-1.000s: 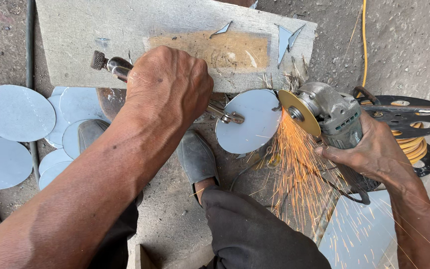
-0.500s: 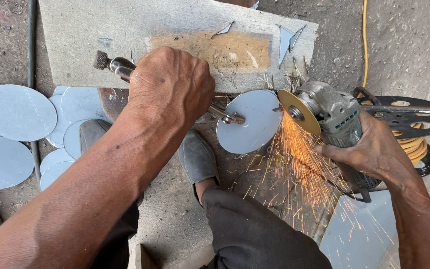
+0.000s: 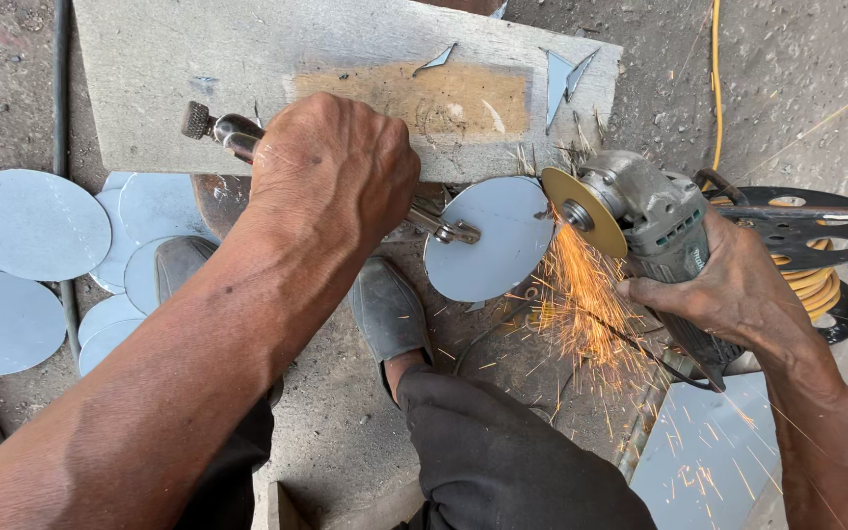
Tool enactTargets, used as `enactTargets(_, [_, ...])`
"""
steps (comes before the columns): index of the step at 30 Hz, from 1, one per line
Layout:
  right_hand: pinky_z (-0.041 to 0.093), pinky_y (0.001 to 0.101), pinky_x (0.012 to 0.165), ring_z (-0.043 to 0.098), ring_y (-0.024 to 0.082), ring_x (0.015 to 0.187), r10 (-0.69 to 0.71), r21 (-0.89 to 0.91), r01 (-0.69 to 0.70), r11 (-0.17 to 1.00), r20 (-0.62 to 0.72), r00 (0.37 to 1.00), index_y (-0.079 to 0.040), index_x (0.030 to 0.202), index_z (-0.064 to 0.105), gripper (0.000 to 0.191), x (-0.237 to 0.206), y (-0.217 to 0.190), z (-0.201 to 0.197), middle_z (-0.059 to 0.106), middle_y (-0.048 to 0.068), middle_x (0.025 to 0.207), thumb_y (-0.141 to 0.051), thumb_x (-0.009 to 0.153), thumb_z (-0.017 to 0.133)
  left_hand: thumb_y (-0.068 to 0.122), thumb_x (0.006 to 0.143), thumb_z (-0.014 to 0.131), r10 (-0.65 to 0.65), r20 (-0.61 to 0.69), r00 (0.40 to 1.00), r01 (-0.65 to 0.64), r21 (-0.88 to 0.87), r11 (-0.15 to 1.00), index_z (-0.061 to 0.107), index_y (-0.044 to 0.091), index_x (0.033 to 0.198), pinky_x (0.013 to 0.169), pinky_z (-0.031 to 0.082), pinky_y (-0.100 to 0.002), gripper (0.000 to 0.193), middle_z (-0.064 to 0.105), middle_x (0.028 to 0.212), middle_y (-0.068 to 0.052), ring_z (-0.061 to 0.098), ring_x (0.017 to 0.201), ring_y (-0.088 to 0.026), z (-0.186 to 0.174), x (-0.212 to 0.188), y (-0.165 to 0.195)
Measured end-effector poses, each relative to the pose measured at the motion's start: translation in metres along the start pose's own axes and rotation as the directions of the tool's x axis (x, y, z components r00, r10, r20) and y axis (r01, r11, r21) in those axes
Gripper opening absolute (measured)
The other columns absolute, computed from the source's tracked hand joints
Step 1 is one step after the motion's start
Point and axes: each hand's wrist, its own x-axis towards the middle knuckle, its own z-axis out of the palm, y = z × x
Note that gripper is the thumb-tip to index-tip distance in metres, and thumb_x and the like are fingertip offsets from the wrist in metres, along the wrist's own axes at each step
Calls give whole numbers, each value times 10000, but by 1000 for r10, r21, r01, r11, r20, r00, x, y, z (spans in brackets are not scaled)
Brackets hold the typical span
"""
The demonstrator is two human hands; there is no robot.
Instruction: The person uses an angle grinder to cut a circular shape from a sheet of metal. The metal piece is held in place with locking pliers on a wooden block. Sparks fly as the grinder follows the circular outline.
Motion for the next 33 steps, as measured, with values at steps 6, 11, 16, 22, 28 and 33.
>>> enactTargets(6, [521, 415, 910, 731, 274, 934, -81, 58, 81, 995, -3, 997, -17, 1255, 638, 785, -4, 0, 3, 761, 159, 1020, -188, 520, 855, 247, 932, 636, -16, -7, 1000, 16, -36, 999, 769, 131, 748, 376, 526, -326, 254, 694, 598, -12, 709, 601, -146, -1, 2, 0])
enactTargets(11, [532, 398, 921, 738, 279, 931, 9, 45, -9, 999, 8, 1000, -27, 1230, 636, 761, -3, -1, 3, 760, 162, 1027, -223, 533, 871, 213, 916, 654, -4, -12, 1000, 3, -28, 1000, 775, 138, 770, 381, 536, -325, 203, 700, 610, -10, 713, 615, -147, 0, 0, 1])
enactTargets(16, [515, 397, 933, 722, 269, 985, -29, 47, 29, 998, -3, 1000, -37, 1253, 640, 781, 0, -4, 3, 752, 155, 1082, -233, 534, 875, 232, 919, 648, -1, 33, 999, 3, -61, 998, 779, 122, 798, 411, 556, -346, 210, 716, 651, -30, 725, 650, -166, -2, 3, -1])
enactTargets(22, [514, 397, 941, 720, 266, 997, -64, 34, 65, 997, -22, 998, -29, 1250, 647, 770, 0, -2, 3, 746, 161, 1092, -221, 544, 887, 213, 899, 674, 9, 31, 999, -7, -58, 998, 778, 128, 806, 454, 576, -349, 164, 731, 685, -33, 731, 687, -170, -2, 2, -1])
enactTargets(28, [537, 405, 903, 731, 275, 931, -67, 34, 67, 997, -15, 998, 4, 1198, 646, 724, 4, -3, 5, 750, 176, 1029, -196, 548, 893, 229, 918, 657, 10, 28, 1000, -8, -61, 998, 779, 132, 797, 449, 573, -347, 198, 724, 673, -24, 729, 677, -170, -3, 2, -1])
enactTargets(33, [576, 415, 866, 749, 282, 866, -5, 22, 5, 1000, 6, 1000, 14, 1145, 650, 641, 6, -12, 4, 764, 178, 962, -200, 582, 867, 234, 900, 672, -16, 6, 1000, 16, -54, 998, 775, 137, 792, 437, 565, -342, 179, 721, 666, -24, 725, 666, -161, -2, 1, 0])
